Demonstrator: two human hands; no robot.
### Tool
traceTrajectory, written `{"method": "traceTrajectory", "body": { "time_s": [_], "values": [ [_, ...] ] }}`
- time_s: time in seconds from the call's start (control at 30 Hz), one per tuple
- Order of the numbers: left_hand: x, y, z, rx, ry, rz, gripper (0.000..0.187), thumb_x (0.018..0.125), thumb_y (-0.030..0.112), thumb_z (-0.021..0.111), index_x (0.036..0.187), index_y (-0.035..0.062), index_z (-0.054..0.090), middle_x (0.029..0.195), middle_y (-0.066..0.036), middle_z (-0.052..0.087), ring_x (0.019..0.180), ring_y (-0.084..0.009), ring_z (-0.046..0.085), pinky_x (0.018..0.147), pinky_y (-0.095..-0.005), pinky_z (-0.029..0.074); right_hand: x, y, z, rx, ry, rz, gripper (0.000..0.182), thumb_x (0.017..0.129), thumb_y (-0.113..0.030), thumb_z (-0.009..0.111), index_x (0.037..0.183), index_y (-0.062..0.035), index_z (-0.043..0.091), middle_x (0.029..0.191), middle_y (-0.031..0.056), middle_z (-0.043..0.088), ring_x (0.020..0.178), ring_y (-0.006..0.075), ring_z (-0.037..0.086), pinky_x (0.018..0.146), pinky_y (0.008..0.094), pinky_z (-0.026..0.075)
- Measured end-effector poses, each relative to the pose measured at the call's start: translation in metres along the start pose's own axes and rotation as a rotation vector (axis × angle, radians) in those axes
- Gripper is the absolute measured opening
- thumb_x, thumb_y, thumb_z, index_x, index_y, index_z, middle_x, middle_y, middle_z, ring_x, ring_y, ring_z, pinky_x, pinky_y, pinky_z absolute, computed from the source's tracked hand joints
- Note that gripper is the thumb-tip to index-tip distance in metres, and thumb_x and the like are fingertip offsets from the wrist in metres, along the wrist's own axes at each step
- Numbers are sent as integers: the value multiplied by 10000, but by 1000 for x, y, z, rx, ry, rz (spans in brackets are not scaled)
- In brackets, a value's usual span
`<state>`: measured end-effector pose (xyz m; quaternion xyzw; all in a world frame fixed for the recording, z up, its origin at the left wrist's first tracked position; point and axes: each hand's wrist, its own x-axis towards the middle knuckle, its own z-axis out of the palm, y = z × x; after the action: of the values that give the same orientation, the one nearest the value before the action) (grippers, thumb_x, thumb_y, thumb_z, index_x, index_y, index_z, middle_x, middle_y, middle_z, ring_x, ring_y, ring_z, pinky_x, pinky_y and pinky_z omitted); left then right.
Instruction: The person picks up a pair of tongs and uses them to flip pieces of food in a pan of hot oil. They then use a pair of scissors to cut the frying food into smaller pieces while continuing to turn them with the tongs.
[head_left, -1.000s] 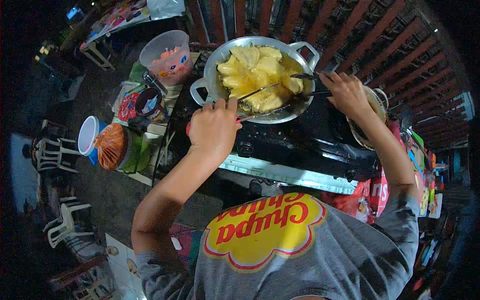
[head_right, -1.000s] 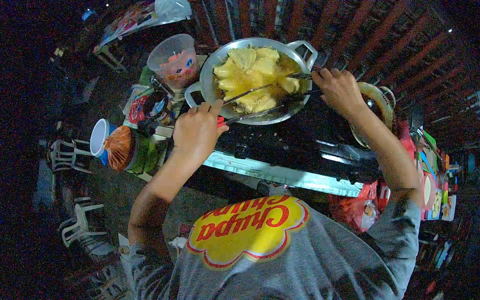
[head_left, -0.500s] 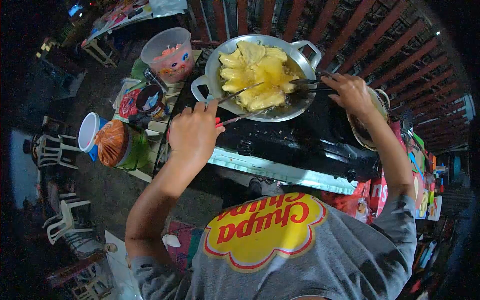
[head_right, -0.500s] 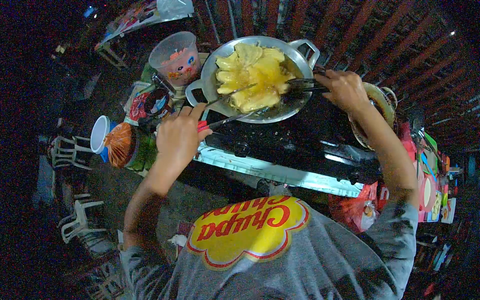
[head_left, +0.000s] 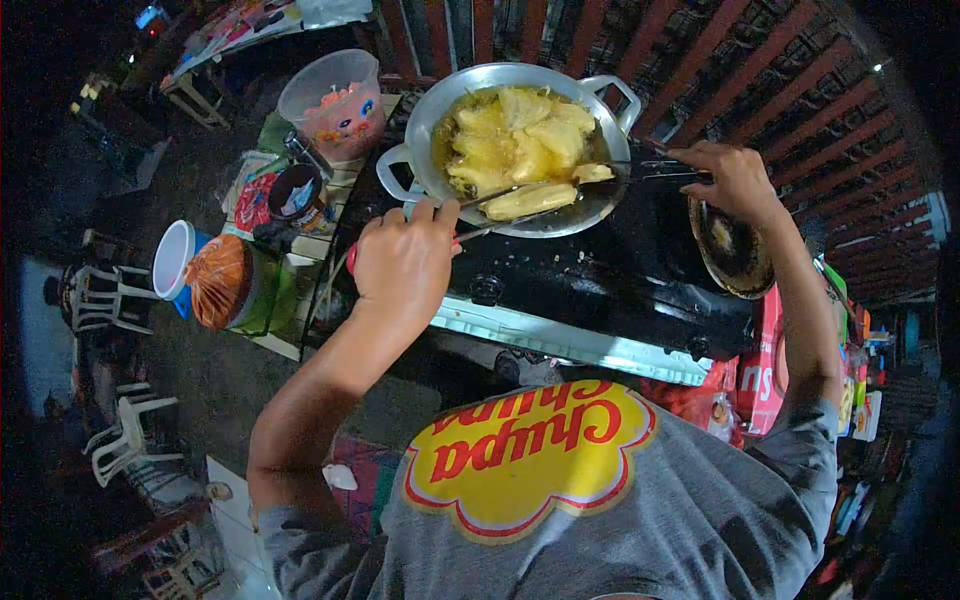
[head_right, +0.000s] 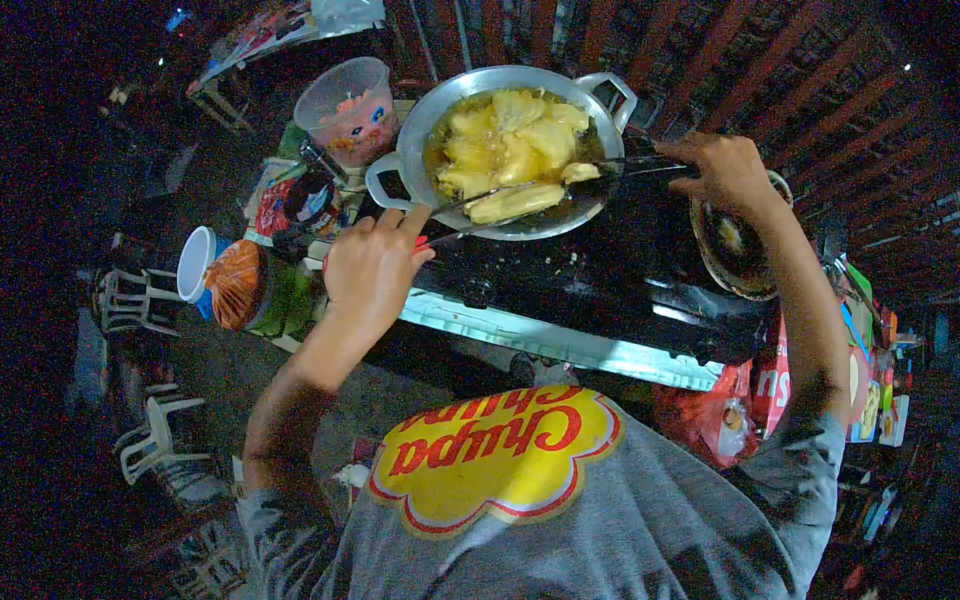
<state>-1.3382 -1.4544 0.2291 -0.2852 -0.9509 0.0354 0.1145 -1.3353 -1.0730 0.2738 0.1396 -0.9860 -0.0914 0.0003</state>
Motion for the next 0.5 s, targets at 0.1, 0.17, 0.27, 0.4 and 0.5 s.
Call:
{"method": "traceTrajectory", "body": {
  "time_s": [0.1, 0.17, 0.27, 0.4, 0.5],
  "values": [
    [-3, -7, -2, -22, 9, -2, 476, 686, 287, 727, 1124, 159, 590, 863, -59, 629, 762, -248, 639, 653, -360, 507, -2, 13, 13, 62, 15, 23, 540, 675, -243, 736, 1193, -178, 596, 1082, 93, 636, 966, 290, 614, 828, 369, 496],
    [-4, -12, -4, -24, 8, -2, 477, 693, 295, 719, 1136, 171, 594, 857, -59, 629, 739, -253, 637, 650, -357, 508, -2, 19, 19, 87, 40, 17, 533, 676, -244, 739, 1186, -178, 602, 1089, 98, 637, 982, 290, 612, 838, 369, 493],
    [-6, -16, -10, -16, -20, -13, 471, 696, 301, 714, 1130, 162, 595, 854, -53, 629, 724, -256, 635, 652, -355, 510, 0, 26, 26, 123, 10, 59, 521, 686, -250, 741, 1184, -183, 604, 1105, 106, 632, 996, 293, 609, 844, 370, 490],
    [-10, -22, -10, -7, 6, -29, 447, 703, 307, 705, 1115, 171, 598, 849, -49, 623, 746, -256, 631, 656, -356, 509, 1, 42, 39, 195, 57, 20, 495, 701, -372, 725, 1168, -253, 613, 1118, 92, 628, 979, 301, 614, 828, 381, 494],
    [-12, -26, -7, -28, 32, -30, 426, 707, 306, 701, 1099, 170, 602, 852, -53, 620, 764, -254, 625, 658, -356, 506, 1, 47, 45, 213, 38, 20, 505, 705, -375, 723, 1179, -246, 606, 1124, 93, 627, 991, 294, 612, 839, 373, 492]
  ]
}}
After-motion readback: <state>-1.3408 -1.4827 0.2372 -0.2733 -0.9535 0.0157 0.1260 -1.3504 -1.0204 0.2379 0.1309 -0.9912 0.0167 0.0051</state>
